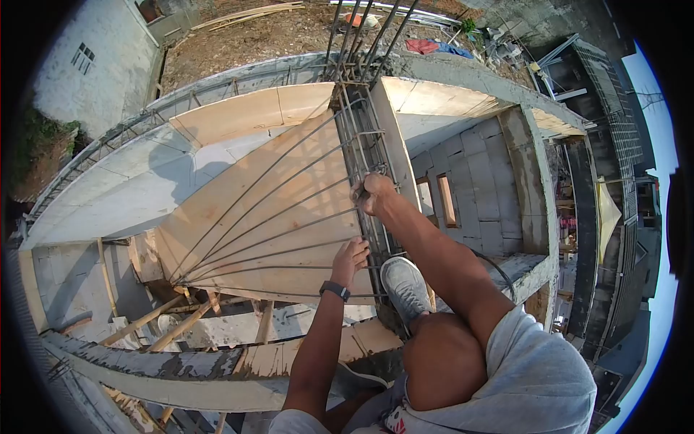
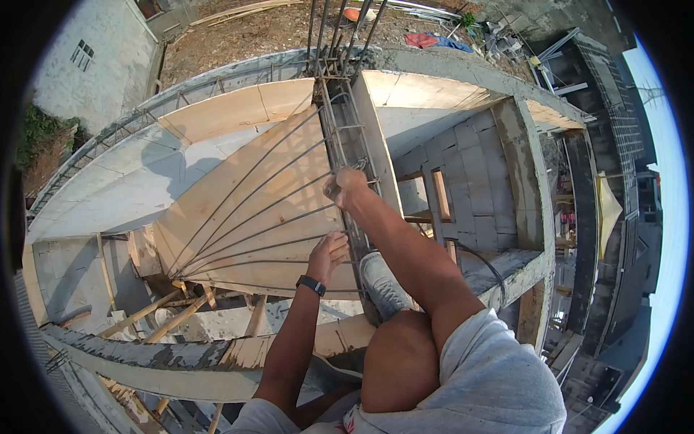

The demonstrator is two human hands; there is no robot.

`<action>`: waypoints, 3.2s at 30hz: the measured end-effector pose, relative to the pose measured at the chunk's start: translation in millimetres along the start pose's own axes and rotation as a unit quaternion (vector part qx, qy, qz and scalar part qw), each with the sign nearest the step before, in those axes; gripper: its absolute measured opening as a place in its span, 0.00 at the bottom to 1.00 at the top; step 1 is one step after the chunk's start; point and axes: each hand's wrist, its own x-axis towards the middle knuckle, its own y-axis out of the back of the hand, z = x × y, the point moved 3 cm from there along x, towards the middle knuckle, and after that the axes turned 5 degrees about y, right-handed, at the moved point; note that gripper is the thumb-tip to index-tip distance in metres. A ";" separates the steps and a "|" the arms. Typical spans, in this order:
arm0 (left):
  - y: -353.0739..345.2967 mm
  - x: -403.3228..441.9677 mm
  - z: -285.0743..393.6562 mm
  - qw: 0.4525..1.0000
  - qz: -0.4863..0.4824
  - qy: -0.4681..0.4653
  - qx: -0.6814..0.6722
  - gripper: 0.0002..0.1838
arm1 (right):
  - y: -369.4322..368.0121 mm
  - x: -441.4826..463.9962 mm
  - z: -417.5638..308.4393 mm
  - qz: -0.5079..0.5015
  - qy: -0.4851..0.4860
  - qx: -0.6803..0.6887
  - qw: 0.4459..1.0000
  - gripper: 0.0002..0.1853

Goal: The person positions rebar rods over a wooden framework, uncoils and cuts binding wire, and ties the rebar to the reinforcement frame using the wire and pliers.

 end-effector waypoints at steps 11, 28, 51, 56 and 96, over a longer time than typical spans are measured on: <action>22.7 -17.4 21.9 0.995 0.070 -0.060 0.031 0.38 | -47.3 -11.6 -4.4 0.057 0.024 0.170 0.984 0.05; 34.6 -49.6 20.8 0.988 0.137 -0.017 0.072 0.34 | -109.4 36.2 -62.7 0.110 -0.115 0.430 0.889 0.05; 39.8 -17.9 -24.5 0.981 0.087 -0.060 0.164 0.24 | -123.2 34.5 -37.6 0.142 -0.169 0.412 0.884 0.08; -27.7 -39.2 3.5 0.973 0.146 -0.017 0.178 0.27 | -65.3 1.7 -17.1 -0.007 -0.107 0.248 0.963 0.12; 47.4 -20.8 32.7 0.982 0.061 -0.155 0.089 0.25 | 31.9 2.6 -63.1 0.001 -0.039 -0.629 0.777 0.10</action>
